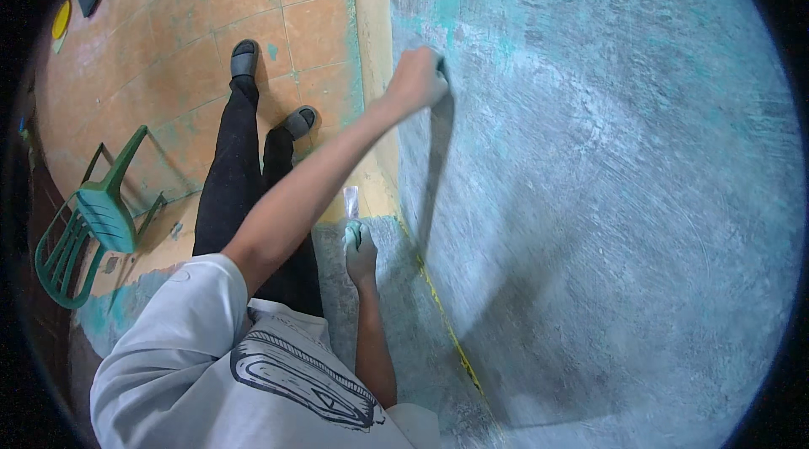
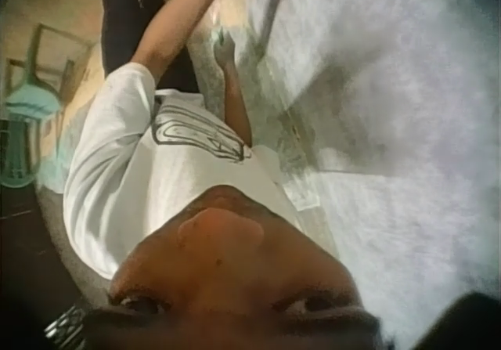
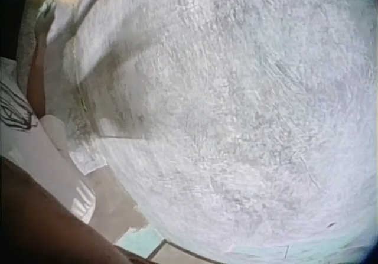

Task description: Apply plaster filler to a wall and smooth it using a putty knife and a sanding block.

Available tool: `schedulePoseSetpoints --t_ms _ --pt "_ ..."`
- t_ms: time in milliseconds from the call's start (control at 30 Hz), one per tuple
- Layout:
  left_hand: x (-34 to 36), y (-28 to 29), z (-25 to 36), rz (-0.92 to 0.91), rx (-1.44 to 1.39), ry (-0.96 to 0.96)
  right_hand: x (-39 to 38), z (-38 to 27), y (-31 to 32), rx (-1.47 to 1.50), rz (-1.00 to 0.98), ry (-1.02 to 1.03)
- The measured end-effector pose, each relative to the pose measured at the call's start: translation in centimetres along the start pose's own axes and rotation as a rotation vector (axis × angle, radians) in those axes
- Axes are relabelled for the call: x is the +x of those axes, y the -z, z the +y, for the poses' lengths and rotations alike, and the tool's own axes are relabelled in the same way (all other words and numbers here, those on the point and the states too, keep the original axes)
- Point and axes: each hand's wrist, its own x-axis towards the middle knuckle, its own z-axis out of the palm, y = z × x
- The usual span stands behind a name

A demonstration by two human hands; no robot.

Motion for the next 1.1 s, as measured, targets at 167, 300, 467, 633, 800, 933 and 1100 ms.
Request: schedulePoseSetpoints --t_ms 167,300,467,633,800,933,1100 --pt "-2.6 -0.5 5.2 -0.039 0.056 -0.120 0.7 0.5 0.8 0.052 0.022 0.045" --pt "-4.2 0.7 9.6 -0.059 -0.055 -0.137 -0.3 -3.5 2.6 -0.063 0.049 0.212" --pt "0.3 -0.4 -0.6 0.100 -0.013 -0.022 0.3 -3.8 1.7 -0.068 0.039 0.070" --pt "-3.6 -1.2 4.6 -0.025 0.014 -0.059 0.2 -2.3 1.9 -0.222 0.102 0.176" --pt "-4.1 -0.9 7.1 -0.042 -0.094 -0.064 0.1 -1.3 1.9 -0.197 0.091 0.226" --pt "0.6 -0.9 -2.0 0.087 -0.024 0.054 0.0 -3.3 0.7 -0.042 0.045 0.126" --pt "-2.8 -1.3 3.8 -0.007 -0.012 -0.120 1.2 0.0 1.0 -0.120 0.076 0.101"
